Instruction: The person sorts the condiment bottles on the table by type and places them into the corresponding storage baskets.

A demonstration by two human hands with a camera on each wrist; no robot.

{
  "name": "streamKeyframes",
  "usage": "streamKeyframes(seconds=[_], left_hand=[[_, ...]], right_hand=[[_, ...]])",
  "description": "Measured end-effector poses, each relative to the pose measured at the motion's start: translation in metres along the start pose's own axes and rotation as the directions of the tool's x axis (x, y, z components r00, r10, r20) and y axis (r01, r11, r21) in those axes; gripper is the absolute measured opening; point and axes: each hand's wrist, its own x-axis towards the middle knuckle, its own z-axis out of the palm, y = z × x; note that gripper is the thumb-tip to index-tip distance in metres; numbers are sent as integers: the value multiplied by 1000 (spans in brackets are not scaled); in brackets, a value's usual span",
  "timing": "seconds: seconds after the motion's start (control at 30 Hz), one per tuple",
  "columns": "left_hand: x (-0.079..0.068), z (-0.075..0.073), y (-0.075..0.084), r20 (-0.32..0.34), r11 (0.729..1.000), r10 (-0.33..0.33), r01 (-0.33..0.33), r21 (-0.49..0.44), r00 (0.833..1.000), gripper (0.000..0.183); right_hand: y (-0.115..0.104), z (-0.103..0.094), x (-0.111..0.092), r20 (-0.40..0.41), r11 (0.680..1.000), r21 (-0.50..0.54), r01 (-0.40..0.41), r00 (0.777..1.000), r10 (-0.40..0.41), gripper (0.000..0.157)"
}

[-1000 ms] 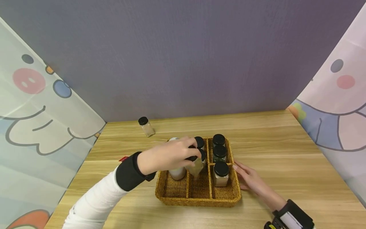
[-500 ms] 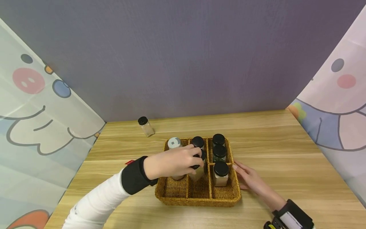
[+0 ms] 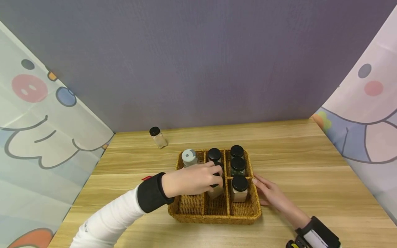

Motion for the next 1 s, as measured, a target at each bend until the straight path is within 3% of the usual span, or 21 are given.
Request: streamKeyframes(seconds=[0.37,1.0], left_hand=[[5,12,2,27,999,20,-19,-33,999,25],[12,32,0,21,999,35,-35,4,999,19]], right_hand=[[1,0,0,1,1000,19,4,1000,-4,64],[0,1,0,-4,1000,2,-14,1000,14,66]])
